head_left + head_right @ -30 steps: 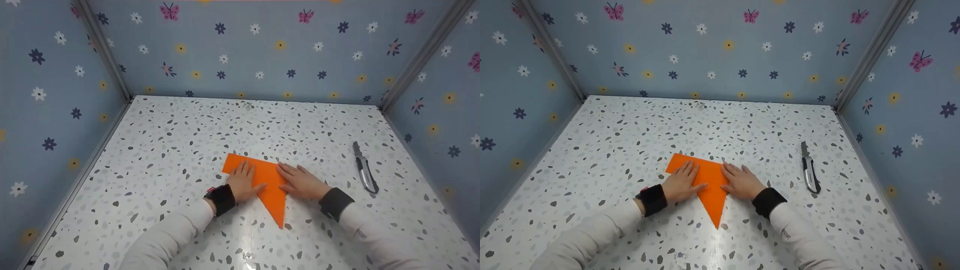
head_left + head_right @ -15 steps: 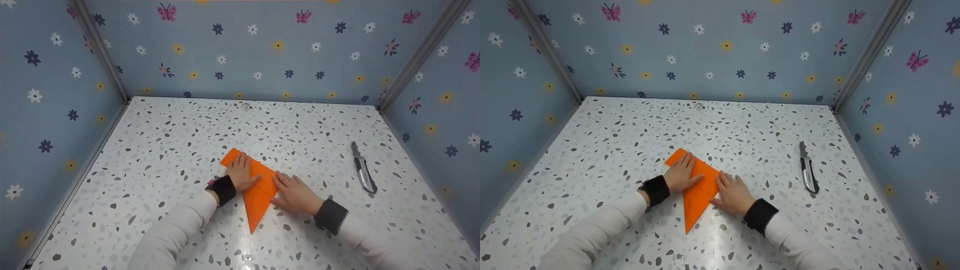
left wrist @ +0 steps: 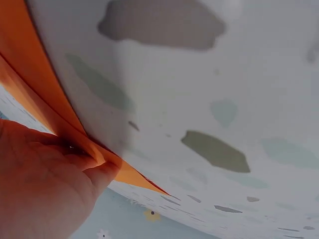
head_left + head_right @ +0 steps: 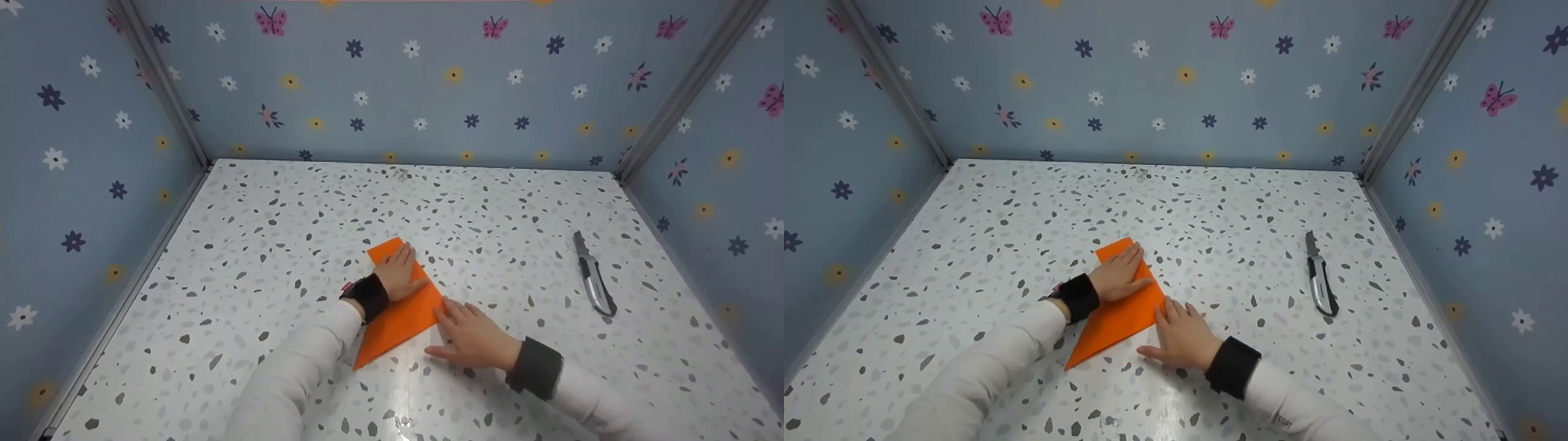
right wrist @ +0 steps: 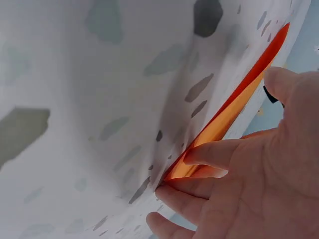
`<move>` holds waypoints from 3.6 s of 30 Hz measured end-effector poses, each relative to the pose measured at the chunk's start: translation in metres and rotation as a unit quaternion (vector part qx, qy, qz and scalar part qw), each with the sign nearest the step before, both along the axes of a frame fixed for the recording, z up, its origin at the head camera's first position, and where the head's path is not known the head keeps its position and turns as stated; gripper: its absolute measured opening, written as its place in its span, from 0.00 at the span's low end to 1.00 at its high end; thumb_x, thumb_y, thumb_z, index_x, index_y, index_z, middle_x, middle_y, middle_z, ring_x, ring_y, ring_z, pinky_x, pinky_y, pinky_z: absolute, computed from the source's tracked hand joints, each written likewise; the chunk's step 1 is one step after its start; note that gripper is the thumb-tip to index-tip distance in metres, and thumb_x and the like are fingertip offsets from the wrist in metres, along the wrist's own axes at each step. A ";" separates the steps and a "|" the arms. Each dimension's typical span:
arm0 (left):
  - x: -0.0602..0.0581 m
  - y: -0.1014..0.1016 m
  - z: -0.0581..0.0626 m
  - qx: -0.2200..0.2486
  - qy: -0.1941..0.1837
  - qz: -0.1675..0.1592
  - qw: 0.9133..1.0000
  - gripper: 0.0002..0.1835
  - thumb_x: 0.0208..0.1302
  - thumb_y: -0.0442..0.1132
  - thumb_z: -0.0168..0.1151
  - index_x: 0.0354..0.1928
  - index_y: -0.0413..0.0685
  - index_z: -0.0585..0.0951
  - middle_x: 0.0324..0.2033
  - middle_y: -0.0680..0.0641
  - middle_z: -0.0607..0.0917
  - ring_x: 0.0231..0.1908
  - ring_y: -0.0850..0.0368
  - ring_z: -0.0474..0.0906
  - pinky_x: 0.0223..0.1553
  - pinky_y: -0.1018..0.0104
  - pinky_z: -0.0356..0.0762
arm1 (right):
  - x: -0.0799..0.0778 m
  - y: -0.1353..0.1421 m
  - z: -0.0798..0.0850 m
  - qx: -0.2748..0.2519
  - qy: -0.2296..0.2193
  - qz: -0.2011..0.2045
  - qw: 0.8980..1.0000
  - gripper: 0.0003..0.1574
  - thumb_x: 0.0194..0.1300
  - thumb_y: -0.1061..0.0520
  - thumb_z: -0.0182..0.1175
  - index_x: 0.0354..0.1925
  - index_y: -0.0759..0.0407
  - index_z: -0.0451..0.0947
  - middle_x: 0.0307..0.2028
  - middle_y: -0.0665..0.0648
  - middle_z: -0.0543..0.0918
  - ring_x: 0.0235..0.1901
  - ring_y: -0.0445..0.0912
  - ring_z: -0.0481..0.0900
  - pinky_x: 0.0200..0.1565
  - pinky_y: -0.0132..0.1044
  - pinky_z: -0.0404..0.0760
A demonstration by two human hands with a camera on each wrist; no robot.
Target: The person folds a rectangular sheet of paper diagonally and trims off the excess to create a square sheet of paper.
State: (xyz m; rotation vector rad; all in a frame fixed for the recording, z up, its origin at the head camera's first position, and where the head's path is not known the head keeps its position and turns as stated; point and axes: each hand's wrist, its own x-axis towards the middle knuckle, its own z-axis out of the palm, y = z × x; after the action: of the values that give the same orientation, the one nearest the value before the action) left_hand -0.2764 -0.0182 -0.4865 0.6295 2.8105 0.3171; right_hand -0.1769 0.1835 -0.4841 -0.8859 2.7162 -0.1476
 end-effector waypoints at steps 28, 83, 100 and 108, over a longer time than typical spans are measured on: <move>-0.027 0.012 -0.011 0.044 0.023 -0.138 0.989 0.40 0.80 0.54 0.47 0.79 0.33 0.53 0.81 0.36 0.53 0.83 0.42 0.48 0.82 0.43 0.48 | -0.008 -0.001 0.003 0.022 0.065 0.060 0.996 0.39 0.79 0.40 0.49 0.73 0.67 0.66 0.70 0.67 0.72 0.69 0.59 0.72 0.71 0.55 0.72; -0.049 0.033 -0.019 -0.096 0.104 -0.030 0.989 0.29 0.83 0.54 0.41 0.79 0.55 0.63 0.79 0.55 0.64 0.79 0.52 0.60 0.81 0.43 0.54 | -0.083 0.017 -0.012 -0.007 0.011 0.006 1.000 0.45 0.80 0.36 0.46 0.81 0.56 0.50 0.82 0.58 0.55 0.82 0.57 0.54 0.80 0.62 0.55; -0.046 0.017 -0.028 -0.061 0.088 -0.061 0.992 0.30 0.84 0.50 0.37 0.81 0.51 0.57 0.82 0.51 0.58 0.82 0.52 0.53 0.83 0.49 0.50 | -0.111 0.001 -0.005 0.040 0.038 0.005 0.998 0.37 0.83 0.45 0.43 0.80 0.59 0.55 0.80 0.59 0.60 0.81 0.57 0.56 0.78 0.63 0.57; -0.038 0.005 -0.030 -0.079 0.106 -0.062 0.989 0.33 0.83 0.54 0.36 0.82 0.49 0.53 0.82 0.50 0.55 0.82 0.52 0.51 0.83 0.47 0.48 | -0.120 -0.009 -0.003 0.053 0.040 0.004 0.998 0.37 0.83 0.45 0.41 0.80 0.60 0.54 0.80 0.59 0.59 0.81 0.57 0.56 0.79 0.61 0.56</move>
State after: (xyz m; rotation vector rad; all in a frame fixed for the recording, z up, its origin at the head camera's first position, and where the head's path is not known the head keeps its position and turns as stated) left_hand -0.3139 -0.0133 -0.5169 0.8423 2.9385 0.0017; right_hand -0.2973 0.1748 -0.4873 -0.8885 2.7637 0.0338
